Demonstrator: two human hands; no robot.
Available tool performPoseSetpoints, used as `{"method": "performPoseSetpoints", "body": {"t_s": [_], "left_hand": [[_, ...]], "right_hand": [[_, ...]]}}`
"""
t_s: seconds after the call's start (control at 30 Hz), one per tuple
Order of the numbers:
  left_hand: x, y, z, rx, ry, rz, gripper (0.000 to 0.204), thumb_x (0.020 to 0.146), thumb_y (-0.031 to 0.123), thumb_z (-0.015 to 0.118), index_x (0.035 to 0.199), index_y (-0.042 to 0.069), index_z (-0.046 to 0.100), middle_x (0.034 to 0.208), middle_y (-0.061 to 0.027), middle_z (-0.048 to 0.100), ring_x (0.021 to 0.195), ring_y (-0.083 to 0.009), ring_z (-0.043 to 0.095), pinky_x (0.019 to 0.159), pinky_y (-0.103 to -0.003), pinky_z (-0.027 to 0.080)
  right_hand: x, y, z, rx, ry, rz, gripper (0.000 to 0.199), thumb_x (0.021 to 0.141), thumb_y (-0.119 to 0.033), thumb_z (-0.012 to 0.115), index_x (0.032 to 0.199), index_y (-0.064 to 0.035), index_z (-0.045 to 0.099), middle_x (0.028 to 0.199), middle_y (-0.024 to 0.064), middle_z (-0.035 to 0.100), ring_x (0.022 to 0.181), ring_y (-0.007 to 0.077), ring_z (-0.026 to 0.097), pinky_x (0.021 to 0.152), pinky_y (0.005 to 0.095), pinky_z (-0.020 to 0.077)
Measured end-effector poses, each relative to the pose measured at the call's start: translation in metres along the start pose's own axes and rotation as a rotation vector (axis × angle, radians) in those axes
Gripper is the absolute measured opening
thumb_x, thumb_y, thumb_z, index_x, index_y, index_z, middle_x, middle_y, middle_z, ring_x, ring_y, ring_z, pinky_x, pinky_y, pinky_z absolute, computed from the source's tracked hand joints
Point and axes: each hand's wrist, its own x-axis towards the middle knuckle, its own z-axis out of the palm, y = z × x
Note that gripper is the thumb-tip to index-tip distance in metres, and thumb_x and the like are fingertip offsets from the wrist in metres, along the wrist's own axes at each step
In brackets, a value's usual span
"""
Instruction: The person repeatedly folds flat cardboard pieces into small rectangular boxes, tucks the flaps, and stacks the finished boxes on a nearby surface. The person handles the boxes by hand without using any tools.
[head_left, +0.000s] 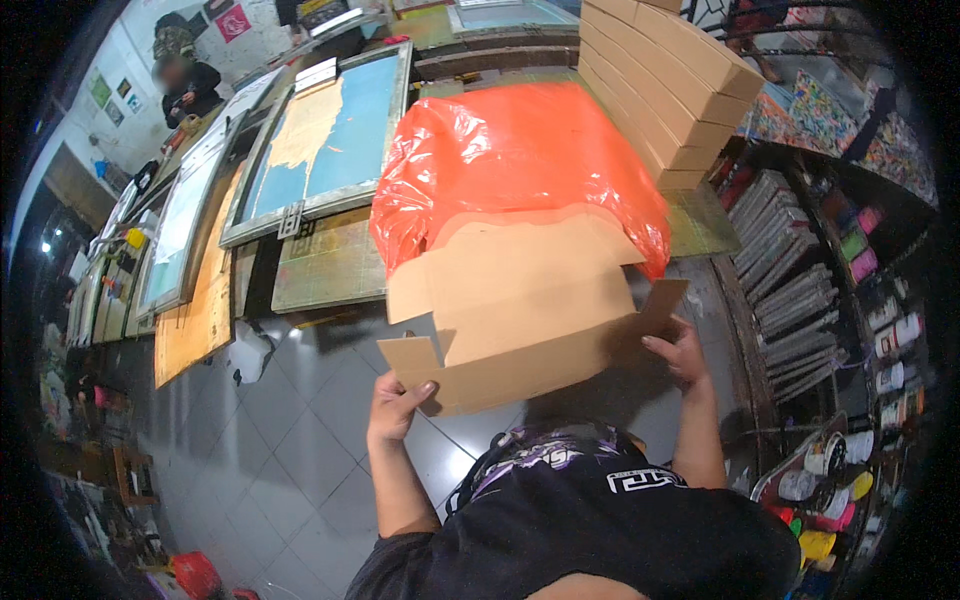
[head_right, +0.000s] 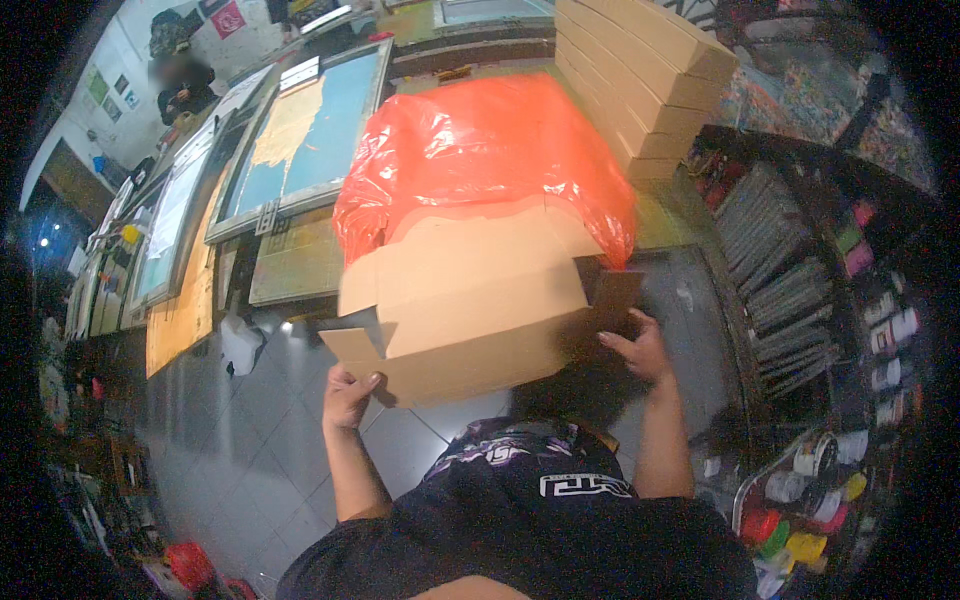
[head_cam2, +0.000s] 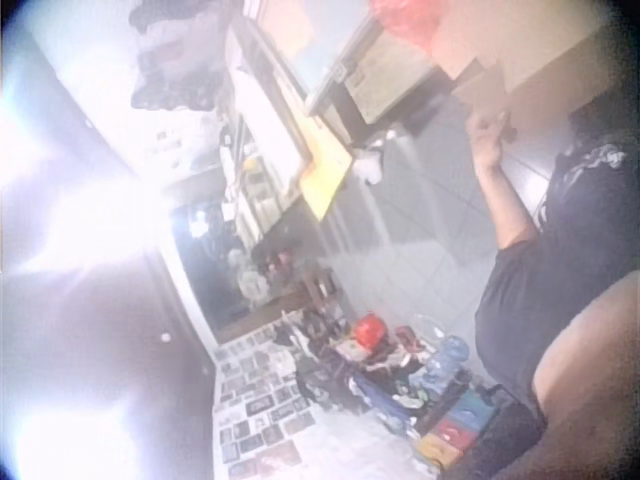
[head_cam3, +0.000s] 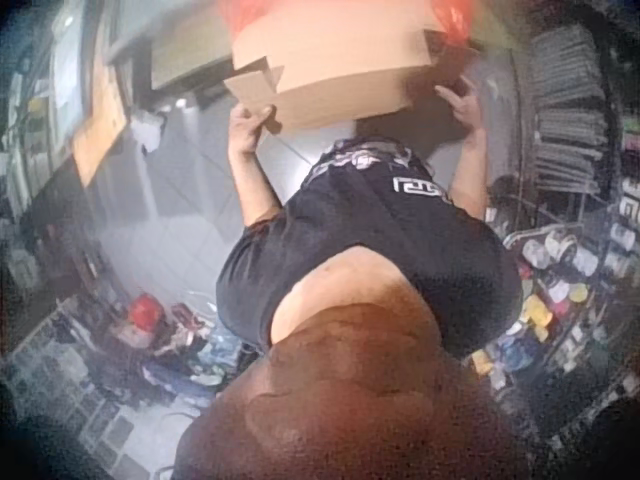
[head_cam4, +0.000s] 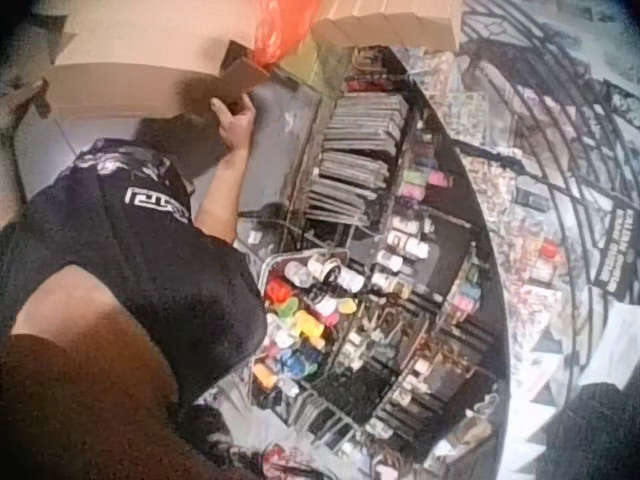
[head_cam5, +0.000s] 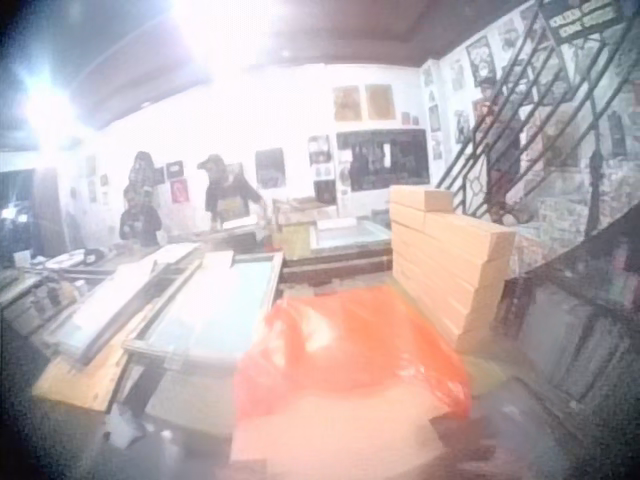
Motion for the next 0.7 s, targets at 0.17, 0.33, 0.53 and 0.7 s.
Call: {"method": "performPoseSetpoints", "body": {"t_s": [0.17, 0.33, 0.53, 0.7], "left_hand": [[-0.018, 0.001, -0.022, 0.042, -0.016, 0.021, 0.016, 0.077, 0.004, 0.070, 0.092, 0.001, 0.067, 0.081, -0.0040, 0.068, 0.068, -0.0125, 0.062, 0.060, -0.027, 0.051], [-0.027, 0.003, -0.037, 0.052, -0.072, -0.026, 0.020, 0.075, 0.000, 0.070, 0.095, 0.000, 0.067, 0.088, -0.0073, 0.068, 0.077, -0.0144, 0.064, 0.068, -0.029, 0.052], [-0.029, 0.043, -0.037, -0.014, -0.183, 0.122, 0.043, 0.075, -0.008, 0.064, 0.117, -0.001, 0.058, 0.104, -0.0190, 0.065, 0.092, -0.0231, 0.065, 0.078, -0.033, 0.052], [0.003, 0.079, -0.053, 0.189, -0.250, 0.464, 0.061, 0.068, -0.007, 0.070, 0.125, 0.003, 0.052, 0.108, -0.0259, 0.062, 0.096, -0.0339, 0.063, 0.085, -0.046, 0.049]], "right_hand": [[-0.001, 0.007, 0.025, -0.071, -0.043, 0.153, 0.027, 0.077, -0.010, 0.073, 0.100, 0.0007, 0.066, 0.098, 0.0061, 0.068, 0.088, 0.0153, 0.061, 0.081, 0.0300, 0.0471], [-0.012, 0.005, 0.042, 0.089, -0.083, 0.044, 0.022, 0.076, -0.003, 0.071, 0.099, -0.0031, 0.067, 0.097, 0.0039, 0.068, 0.089, 0.0141, 0.062, 0.081, 0.0296, 0.0475], [-0.012, -0.027, 0.052, 0.213, -0.172, -0.084, 0.023, 0.075, 0.004, 0.068, 0.097, -0.0044, 0.066, 0.102, 0.0074, 0.067, 0.097, 0.0169, 0.062, 0.083, 0.0309, 0.0484], [0.018, -0.072, 0.038, 0.105, -0.188, -0.339, 0.029, 0.073, 0.004, 0.067, 0.101, -0.0029, 0.064, 0.102, 0.0106, 0.065, 0.092, 0.0192, 0.062, 0.077, 0.0314, 0.0487]]}}
